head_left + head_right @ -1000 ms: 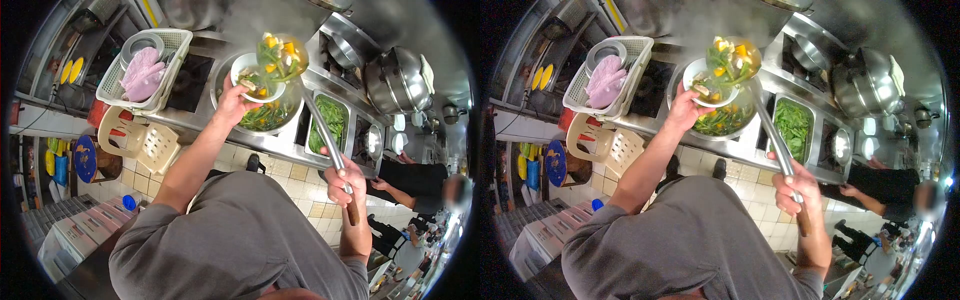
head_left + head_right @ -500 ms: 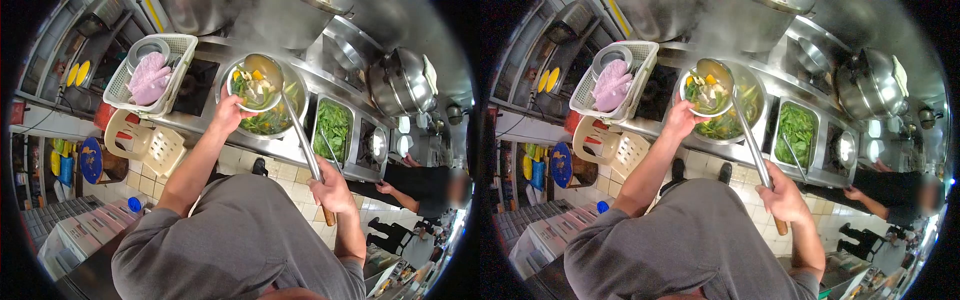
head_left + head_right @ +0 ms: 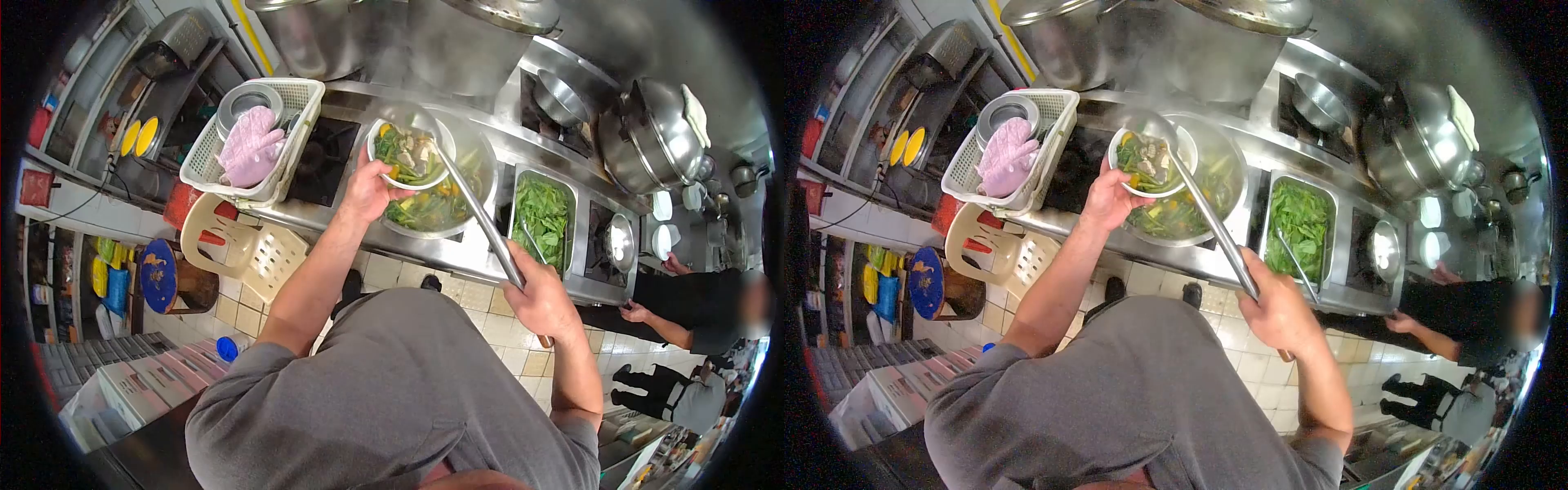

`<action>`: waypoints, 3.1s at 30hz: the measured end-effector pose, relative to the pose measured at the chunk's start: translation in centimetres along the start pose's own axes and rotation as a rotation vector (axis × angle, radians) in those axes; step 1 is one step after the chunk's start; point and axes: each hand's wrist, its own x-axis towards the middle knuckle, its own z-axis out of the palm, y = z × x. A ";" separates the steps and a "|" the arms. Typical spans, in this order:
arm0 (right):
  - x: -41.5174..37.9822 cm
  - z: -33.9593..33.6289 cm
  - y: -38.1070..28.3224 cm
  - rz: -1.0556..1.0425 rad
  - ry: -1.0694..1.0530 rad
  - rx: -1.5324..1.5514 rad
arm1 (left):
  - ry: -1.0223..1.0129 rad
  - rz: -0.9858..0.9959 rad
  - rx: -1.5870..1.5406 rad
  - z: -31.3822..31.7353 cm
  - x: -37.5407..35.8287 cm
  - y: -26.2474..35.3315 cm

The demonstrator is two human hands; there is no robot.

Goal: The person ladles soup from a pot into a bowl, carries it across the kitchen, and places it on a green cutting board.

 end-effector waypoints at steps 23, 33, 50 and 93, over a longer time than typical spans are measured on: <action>8.9 6.6 10.3 0.420 -0.085 1.211 | 0.252 0.240 0.042 -7.0 -9.6 6.5; 6.5 5.3 9.4 0.418 -0.127 1.460 | 0.254 0.176 -0.007 -8.1 -9.2 5.7; 8.8 6.7 4.7 0.312 -0.078 0.523 | 0.236 0.183 0.011 -7.4 -8.7 4.9; -0.5 -0.3 -0.9 0.291 -0.138 1.342 | 0.172 0.072 -0.099 -3.3 -1.6 -0.6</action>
